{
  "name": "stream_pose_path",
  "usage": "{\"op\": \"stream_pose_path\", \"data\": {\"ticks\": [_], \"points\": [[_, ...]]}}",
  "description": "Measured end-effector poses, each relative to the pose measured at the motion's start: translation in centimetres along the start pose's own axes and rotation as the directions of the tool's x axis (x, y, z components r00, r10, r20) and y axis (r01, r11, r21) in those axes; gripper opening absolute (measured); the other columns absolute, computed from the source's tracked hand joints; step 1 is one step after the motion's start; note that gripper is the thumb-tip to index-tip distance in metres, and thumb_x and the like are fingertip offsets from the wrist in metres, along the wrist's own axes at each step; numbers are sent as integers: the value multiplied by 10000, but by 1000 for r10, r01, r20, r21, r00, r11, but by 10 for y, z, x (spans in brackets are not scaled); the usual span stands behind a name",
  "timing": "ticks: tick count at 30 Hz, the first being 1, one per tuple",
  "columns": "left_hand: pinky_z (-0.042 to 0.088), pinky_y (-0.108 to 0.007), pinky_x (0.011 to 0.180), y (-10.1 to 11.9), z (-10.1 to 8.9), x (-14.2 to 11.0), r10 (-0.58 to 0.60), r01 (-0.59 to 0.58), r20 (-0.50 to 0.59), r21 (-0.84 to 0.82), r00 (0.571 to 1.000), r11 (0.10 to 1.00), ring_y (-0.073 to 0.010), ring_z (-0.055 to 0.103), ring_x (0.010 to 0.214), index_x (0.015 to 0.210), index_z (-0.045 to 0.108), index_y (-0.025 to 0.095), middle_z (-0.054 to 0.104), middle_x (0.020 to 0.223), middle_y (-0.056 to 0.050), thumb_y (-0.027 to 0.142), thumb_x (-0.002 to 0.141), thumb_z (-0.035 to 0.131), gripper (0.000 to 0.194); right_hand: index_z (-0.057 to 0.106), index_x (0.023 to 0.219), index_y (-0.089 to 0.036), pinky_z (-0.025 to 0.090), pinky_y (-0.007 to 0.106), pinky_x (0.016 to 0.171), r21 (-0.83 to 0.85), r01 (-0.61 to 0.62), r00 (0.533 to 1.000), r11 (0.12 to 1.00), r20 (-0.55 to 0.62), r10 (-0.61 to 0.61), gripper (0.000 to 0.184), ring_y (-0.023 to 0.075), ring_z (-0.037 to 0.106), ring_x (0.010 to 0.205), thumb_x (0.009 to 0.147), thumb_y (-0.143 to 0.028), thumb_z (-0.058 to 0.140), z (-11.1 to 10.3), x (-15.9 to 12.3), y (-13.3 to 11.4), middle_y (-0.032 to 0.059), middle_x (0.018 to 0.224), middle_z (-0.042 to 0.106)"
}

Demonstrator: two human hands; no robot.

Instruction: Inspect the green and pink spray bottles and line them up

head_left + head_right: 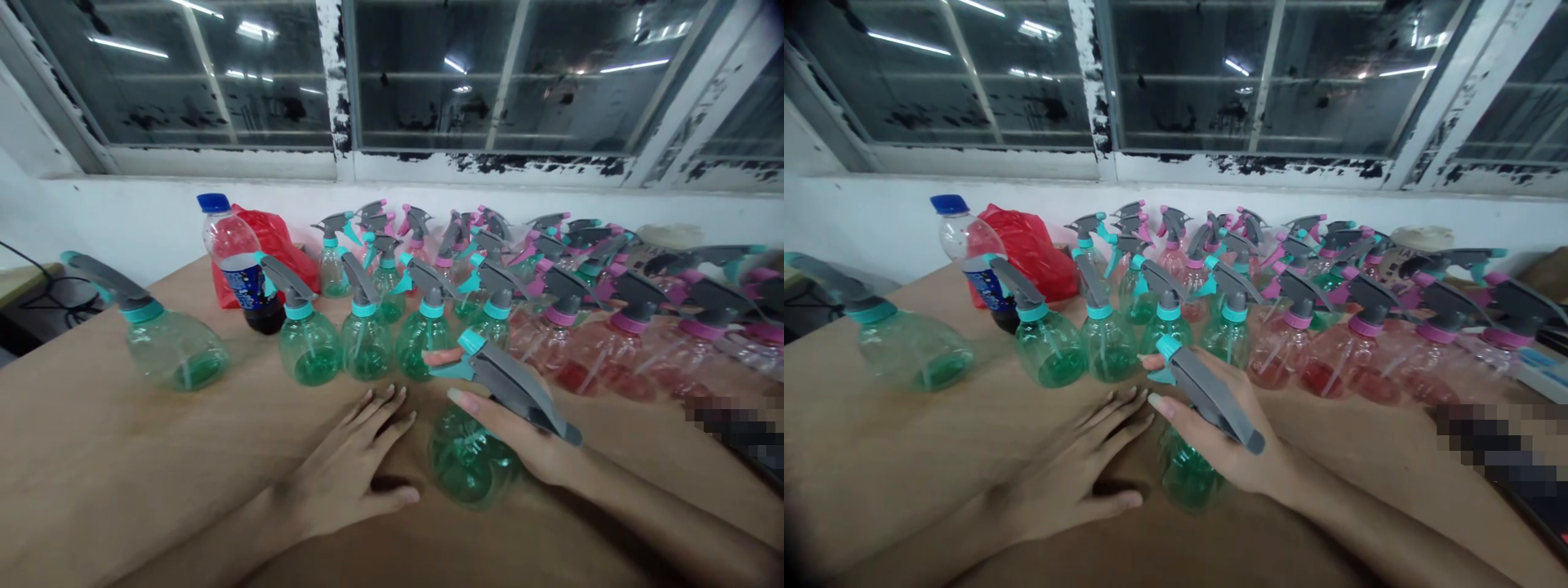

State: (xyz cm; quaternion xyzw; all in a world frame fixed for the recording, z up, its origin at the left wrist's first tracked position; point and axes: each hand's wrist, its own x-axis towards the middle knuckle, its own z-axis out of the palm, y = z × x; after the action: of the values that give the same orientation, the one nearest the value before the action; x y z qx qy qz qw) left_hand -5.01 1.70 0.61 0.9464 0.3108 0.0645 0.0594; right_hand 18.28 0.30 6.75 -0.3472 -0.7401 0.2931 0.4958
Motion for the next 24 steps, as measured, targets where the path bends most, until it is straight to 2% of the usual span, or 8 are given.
{"op": "stream_pose_path", "data": {"ticks": [3, 8, 15, 20, 22, 24], "points": [[188, -485, 1112, -1, -1, -1, 14, -14, 0, 14, 1000, 1000, -297, 200, 1389, 1442, 331, 163, 232, 1517, -128, 649, 895, 443, 740, 611, 1058, -259, 487, 356, 919, 30, -40, 999, 999, 16, 40, 225, 190, 636, 1017, 836, -226, 618, 0, 0, 1, 12, 1076, 683], [210, -487, 1107, -3, -3, -3, 34, -33, -19, 34, 999, 999, -297, 218, 1384, 1411, 387, 157, 254, 1511, -126, 620, 899, 471, 696, 594, 1063, -261, 542, 336, 738, 82, -105, 994, 991, 44, 102, 216, 167, 674, 785, 848, -277, 596, 1, -1, 2, 12, 985, 684], [240, -510, 1093, -2, -5, -2, 21, -21, -6, 8, 1000, 1000, -334, 259, 1364, 1405, 403, 159, 266, 1506, -132, 612, 887, 503, 696, 602, 1026, -253, 540, 333, 753, 49, -50, 998, 998, 44, 48, 207, 177, 669, 822, 821, -268, 624, -1, 1, -2, 18, 977, 685], [244, -552, 1077, -1, -5, -2, 11, -11, 5, 3, 1000, 1000, -351, 243, 1366, 1412, 388, 168, 235, 1516, -137, 594, 889, 515, 687, 607, 1021, -252, 509, 349, 853, -6, 29, 999, 1000, 39, -29, 256, 202, 645, 941, 776, -284, 675, -2, 4, -2, 16, 986, 675], [248, -557, 1073, -1, -7, -2, 8, -8, 10, -4, 1000, 1000, -353, 246, 1365, 1409, 392, 174, 240, 1514, -137, 592, 884, 524, 685, 604, 1019, -259, 519, 352, 816, -31, 21, 999, 999, 36, -20, 262, 202, 649, 884, 774, -323, 674, -2, 4, -1, 14, 951, 675], [245, -542, 1080, 0, -9, -1, 11, -11, 17, 0, 1000, 1000, -343, 251, 1365, 1399, 406, 175, 255, 1509, -135, 595, 885, 519, 674, 608, 961, -266, 530, 341, 712, -56, -15, 999, 998, 29, 17, 207, 183, 642, 731, 790, -376, 650, -3, 2, 0, 0, 824, 662]]}}
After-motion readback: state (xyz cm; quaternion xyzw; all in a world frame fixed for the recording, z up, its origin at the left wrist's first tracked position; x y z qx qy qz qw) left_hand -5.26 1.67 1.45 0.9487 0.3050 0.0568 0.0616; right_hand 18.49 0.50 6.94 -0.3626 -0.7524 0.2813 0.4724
